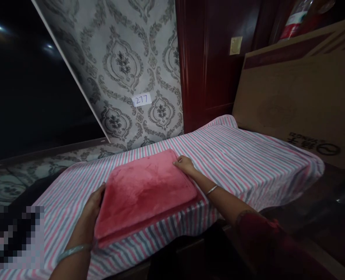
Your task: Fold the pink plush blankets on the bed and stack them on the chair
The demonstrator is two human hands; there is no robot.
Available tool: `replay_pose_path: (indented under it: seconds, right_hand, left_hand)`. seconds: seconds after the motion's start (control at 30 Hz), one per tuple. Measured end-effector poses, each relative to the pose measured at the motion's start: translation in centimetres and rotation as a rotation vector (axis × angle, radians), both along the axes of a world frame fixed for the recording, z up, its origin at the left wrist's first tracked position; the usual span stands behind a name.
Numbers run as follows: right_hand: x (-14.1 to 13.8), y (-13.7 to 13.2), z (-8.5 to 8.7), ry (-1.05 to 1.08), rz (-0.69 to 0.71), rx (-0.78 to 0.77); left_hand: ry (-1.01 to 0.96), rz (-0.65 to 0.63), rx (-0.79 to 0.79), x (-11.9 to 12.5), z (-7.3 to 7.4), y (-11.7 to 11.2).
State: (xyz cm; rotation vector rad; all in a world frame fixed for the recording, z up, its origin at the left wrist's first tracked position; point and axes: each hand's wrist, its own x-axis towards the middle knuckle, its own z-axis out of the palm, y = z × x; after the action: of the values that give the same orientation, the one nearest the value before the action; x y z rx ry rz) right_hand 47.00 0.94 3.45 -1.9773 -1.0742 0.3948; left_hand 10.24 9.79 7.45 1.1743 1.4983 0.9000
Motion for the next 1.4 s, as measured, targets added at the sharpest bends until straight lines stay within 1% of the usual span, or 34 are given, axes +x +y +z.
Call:
replay_pose_path:
  seconds: [0.07,0.13,0.2,0.27,0.33,0.4,0.5,0.63,0.7,0.77,0.9,1.0,1.1,1.17,1.3,1.4]
  right_hand:
    - [0.1,0.1,-0.5,0.006,-0.025,0.027]
    - [0.3,0.0,-1.2,0.02,-0.058,0.046]
    - [0.5,-0.1,-2.0,0.043,-0.09,0.052]
    - [0.7,-0.2,-2.7,0.066,-0.102,0.06]
    - [0.8,-0.1,-3.1,0.083,-0.092,0.071]
    - [1.0,0.2,-3.0,0.088,-0.075,0.079]
    - [1.3,1.0,-2.2,0.074,-0.058,0.085]
    - [1.8,2.9,-0.8,0.055,-0.041,0.076]
    - [1.9,3.9,-0.3,0.057,-0.036,0.062]
    - [1.9,4.7,0.0,0.063,-0.045,0.042]
    - [1.8,5.2,-0.4,0.091,-0.096,-0.009]
    - [1.7,5.2,-0.6,0.116,-0.107,-0.02]
    - [1.9,5.5,-0.3,0.124,-0.089,-0.022]
    - [2.1,6.1,0.2,0.122,-0.067,-0.027]
    - [2.7,8.1,1.2,0.106,-0.044,-0.045]
    - [3.0,9.4,1.4,0.086,-0.055,-0.044]
  left_hand:
    - [0.238,-0.074,0.078,-0.2,-0.6,0.6]
    - [0.417,-0.073,0.173,-0.2,-1.3,1.1]
    - [0.5,-0.029,0.236,-0.1,-2.0,1.4]
    - [0.544,-0.014,0.276,0.0,-2.4,1.5]
    - [0.543,-0.033,0.281,-0.1,-2.6,1.6]
    - [0.499,-0.06,0.263,-0.3,-2.5,1.6]
    - [0.418,-0.075,0.235,-0.6,-2.0,1.7]
    - [0.402,-0.114,0.176,-0.5,-1.5,1.5]
    - [0.406,-0.134,0.198,-0.4,-1.6,1.4]
    - [0.442,-0.122,0.255,-0.4,-2.1,1.5]
    - [0.53,-0.102,0.298,-0.6,-3.0,2.2]
    - [0.525,-0.109,0.3,-0.7,-3.4,2.5]
    - [0.54,-0.13,0.302,-0.6,-3.5,2.4]
    - [0.582,-0.122,0.303,-0.4,-3.5,2.2]
    - [0.633,-0.084,0.329,0.2,-3.5,1.9]
    - [0.647,-0.076,0.359,0.3,-3.7,1.8]
